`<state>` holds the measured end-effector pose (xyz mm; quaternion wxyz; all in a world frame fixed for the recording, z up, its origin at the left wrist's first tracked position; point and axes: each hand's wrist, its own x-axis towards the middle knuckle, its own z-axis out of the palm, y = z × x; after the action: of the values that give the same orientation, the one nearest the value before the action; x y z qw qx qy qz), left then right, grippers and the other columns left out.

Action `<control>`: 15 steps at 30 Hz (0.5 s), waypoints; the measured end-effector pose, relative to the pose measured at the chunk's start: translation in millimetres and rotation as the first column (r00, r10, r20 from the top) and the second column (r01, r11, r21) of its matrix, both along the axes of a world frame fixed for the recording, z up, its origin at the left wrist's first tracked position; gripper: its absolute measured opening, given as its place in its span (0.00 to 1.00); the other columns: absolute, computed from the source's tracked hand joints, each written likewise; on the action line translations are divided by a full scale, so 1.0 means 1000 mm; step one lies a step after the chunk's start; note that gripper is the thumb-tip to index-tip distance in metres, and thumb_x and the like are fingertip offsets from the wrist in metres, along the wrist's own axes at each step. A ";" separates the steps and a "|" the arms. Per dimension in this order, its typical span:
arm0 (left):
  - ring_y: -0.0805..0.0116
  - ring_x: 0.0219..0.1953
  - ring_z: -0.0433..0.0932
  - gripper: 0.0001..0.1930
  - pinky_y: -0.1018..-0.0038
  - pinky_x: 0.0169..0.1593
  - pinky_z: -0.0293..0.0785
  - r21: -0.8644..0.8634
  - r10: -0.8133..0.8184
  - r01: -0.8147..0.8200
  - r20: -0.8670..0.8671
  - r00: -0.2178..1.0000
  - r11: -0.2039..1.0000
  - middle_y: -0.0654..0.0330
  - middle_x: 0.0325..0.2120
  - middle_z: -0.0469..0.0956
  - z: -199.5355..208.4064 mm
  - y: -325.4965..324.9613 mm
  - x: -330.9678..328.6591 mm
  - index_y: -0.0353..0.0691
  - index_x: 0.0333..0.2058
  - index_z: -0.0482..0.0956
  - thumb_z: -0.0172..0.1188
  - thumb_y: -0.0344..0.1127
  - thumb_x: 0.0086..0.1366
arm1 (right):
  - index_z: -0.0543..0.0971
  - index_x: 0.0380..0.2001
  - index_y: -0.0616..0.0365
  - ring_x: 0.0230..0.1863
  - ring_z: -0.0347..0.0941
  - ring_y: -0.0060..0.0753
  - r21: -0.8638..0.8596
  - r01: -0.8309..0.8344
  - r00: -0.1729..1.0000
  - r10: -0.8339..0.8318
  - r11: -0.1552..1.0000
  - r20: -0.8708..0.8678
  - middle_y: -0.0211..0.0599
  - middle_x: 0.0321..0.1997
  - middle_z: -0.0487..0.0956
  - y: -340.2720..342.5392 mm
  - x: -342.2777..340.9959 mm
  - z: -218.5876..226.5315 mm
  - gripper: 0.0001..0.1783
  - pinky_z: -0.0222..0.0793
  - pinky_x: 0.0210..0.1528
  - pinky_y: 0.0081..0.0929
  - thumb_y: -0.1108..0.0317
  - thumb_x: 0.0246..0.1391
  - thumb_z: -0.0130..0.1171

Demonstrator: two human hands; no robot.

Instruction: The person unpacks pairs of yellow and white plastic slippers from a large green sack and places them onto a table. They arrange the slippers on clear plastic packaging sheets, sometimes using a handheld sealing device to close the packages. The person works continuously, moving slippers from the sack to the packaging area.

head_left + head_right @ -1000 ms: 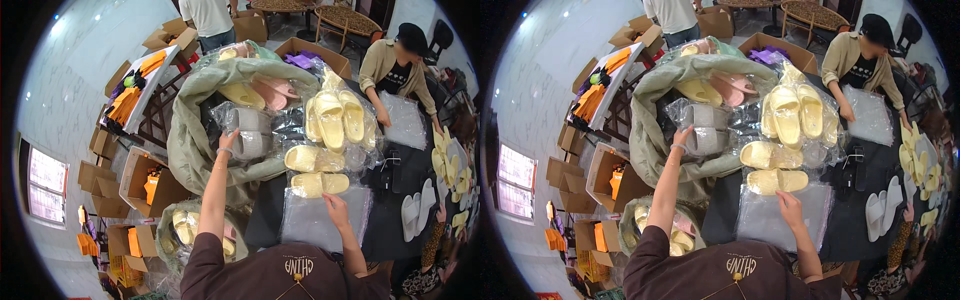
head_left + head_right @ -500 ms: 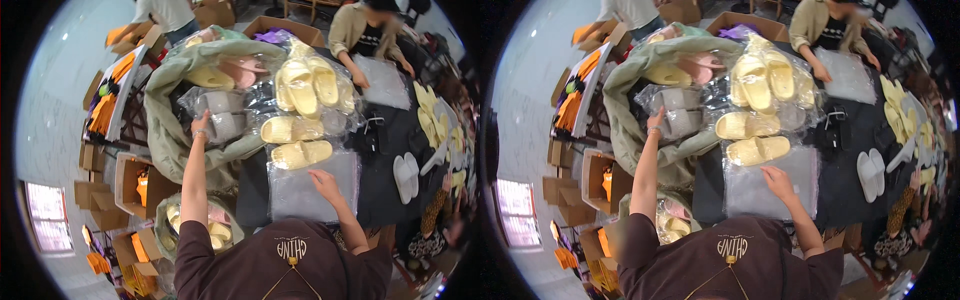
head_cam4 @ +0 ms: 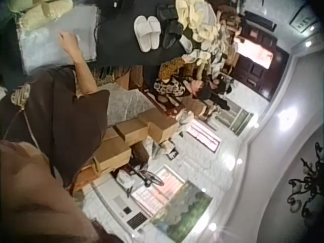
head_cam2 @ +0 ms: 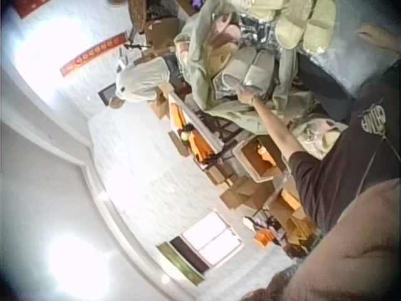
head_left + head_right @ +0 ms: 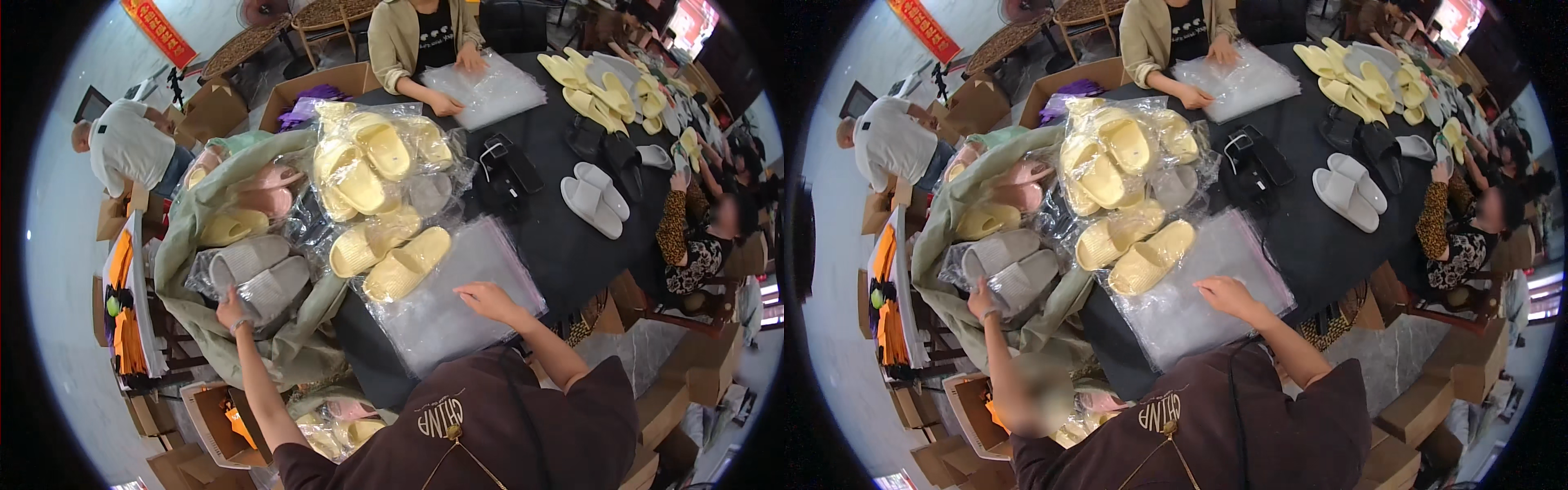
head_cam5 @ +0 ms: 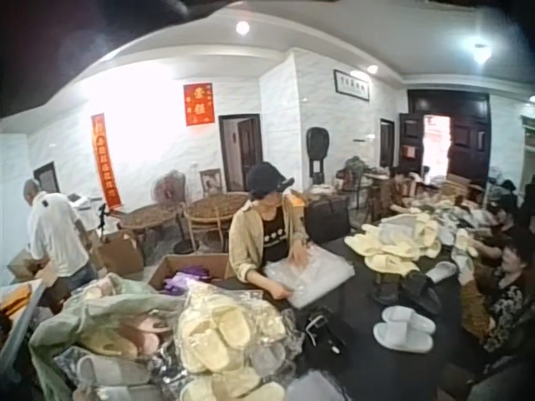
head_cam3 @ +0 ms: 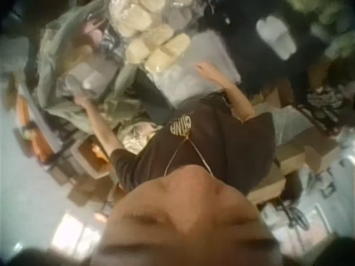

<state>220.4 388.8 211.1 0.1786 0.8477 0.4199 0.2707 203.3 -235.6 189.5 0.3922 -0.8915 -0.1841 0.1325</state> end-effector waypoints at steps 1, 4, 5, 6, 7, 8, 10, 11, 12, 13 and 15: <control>0.65 0.23 0.74 0.29 0.64 0.34 0.70 -0.064 0.003 -0.002 0.016 1.000 0.998 0.47 0.23 0.80 0.012 0.001 -0.006 0.24 0.29 0.80 0.65 0.55 0.54 | 0.80 0.41 0.53 0.44 0.76 0.45 -0.012 0.009 1.000 -0.009 1.000 -0.015 0.40 0.43 0.80 -0.003 0.000 0.002 0.13 0.72 0.44 0.38 0.63 0.57 0.50; 0.67 0.27 0.75 0.29 0.67 0.35 0.70 -0.254 -0.009 0.070 0.234 0.972 0.965 0.54 0.26 0.81 0.049 0.011 -0.027 0.25 0.31 0.81 0.64 0.54 0.56 | 0.80 0.42 0.55 0.44 0.75 0.47 0.004 -0.005 1.000 0.005 1.000 -0.009 0.41 0.42 0.80 -0.002 0.003 0.001 0.14 0.71 0.45 0.38 0.64 0.58 0.51; 0.67 0.28 0.75 0.28 0.67 0.35 0.70 -0.310 0.024 0.069 0.286 0.958 0.948 0.56 0.27 0.81 0.064 0.011 -0.036 0.26 0.32 0.81 0.64 0.54 0.56 | 0.80 0.42 0.56 0.43 0.75 0.47 0.013 -0.018 1.000 0.018 1.000 -0.002 0.42 0.42 0.80 0.000 0.004 0.000 0.14 0.71 0.46 0.38 0.64 0.58 0.51; 0.68 0.29 0.76 0.28 0.68 0.36 0.70 -0.372 0.046 0.087 0.335 0.941 0.924 0.57 0.29 0.81 0.081 0.001 -0.035 0.26 0.33 0.81 0.64 0.54 0.56 | 0.80 0.42 0.55 0.44 0.75 0.47 0.005 -0.014 1.000 0.014 1.000 -0.003 0.41 0.43 0.80 -0.001 0.004 -0.002 0.14 0.71 0.45 0.38 0.64 0.58 0.50; 0.67 0.33 0.77 0.25 0.71 0.39 0.71 -0.494 0.096 0.105 0.366 0.926 0.863 0.57 0.34 0.80 0.094 -0.013 -0.028 0.29 0.40 0.80 0.60 0.51 0.60 | 0.80 0.42 0.54 0.44 0.75 0.47 -0.004 -0.010 1.000 0.010 1.000 -0.004 0.41 0.43 0.80 -0.002 0.005 -0.004 0.14 0.71 0.45 0.39 0.63 0.58 0.50; 0.66 0.35 0.77 0.25 0.71 0.41 0.72 -0.572 0.102 0.220 0.477 0.873 0.790 0.57 0.37 0.79 0.100 -0.017 -0.029 0.29 0.42 0.78 0.58 0.51 0.62 | 0.80 0.43 0.53 0.45 0.75 0.46 -0.004 -0.025 1.000 0.025 1.000 -0.003 0.40 0.44 0.80 0.003 0.007 -0.005 0.14 0.71 0.45 0.40 0.63 0.58 0.49; 0.65 0.40 0.77 0.25 0.71 0.46 0.72 -0.648 0.153 0.472 0.670 0.726 0.598 0.58 0.42 0.78 0.097 -0.015 -0.028 0.31 0.48 0.75 0.55 0.49 0.64 | 0.79 0.43 0.53 0.45 0.75 0.46 -0.016 -0.044 0.999 0.044 0.999 -0.019 0.40 0.44 0.80 0.012 0.008 0.002 0.14 0.71 0.45 0.39 0.63 0.58 0.48; 0.63 0.47 0.75 0.26 0.70 0.52 0.71 -0.715 0.132 0.576 0.665 0.735 0.397 0.57 0.47 0.76 0.085 0.008 -0.032 0.32 0.53 0.71 0.52 0.49 0.66 | 0.79 0.43 0.53 0.45 0.75 0.46 -0.018 -0.069 0.997 0.068 0.997 -0.025 0.40 0.44 0.79 0.018 0.008 0.007 0.14 0.71 0.46 0.39 0.63 0.58 0.48; 0.62 0.48 0.75 0.25 0.68 0.53 0.71 -0.693 0.127 0.583 0.683 0.719 0.424 0.57 0.48 0.75 0.075 -0.002 -0.020 0.34 0.52 0.71 0.51 0.49 0.67 | 0.79 0.43 0.53 0.45 0.75 0.46 -0.015 -0.079 0.997 0.079 0.997 -0.009 0.40 0.44 0.79 0.019 0.008 0.004 0.14 0.71 0.46 0.39 0.63 0.58 0.48; 0.61 0.49 0.74 0.24 0.67 0.53 0.71 -0.669 0.121 0.591 0.702 0.702 0.450 0.56 0.49 0.75 0.068 -0.024 0.000 0.35 0.52 0.71 0.51 0.48 0.67 | 0.79 0.42 0.53 0.45 0.75 0.46 -0.013 -0.088 0.996 0.088 0.996 0.009 0.40 0.44 0.79 0.019 0.007 -0.001 0.14 0.71 0.46 0.39 0.63 0.58 0.48; 0.60 0.48 0.75 0.20 0.60 0.53 0.71 -0.694 0.235 0.692 0.719 0.654 0.197 0.56 0.46 0.76 0.078 -0.089 0.038 0.38 0.51 0.72 0.47 0.47 0.69 | 0.79 0.42 0.53 0.45 0.75 0.46 -0.003 -0.073 0.997 0.073 0.997 0.023 0.41 0.43 0.79 0.018 0.004 -0.007 0.14 0.70 0.46 0.38 0.63 0.58 0.48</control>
<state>258.6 299.9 288.9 0.8431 0.4310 0.2367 0.2177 206.9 -218.0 182.6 0.3839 -0.8861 -0.2209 0.1364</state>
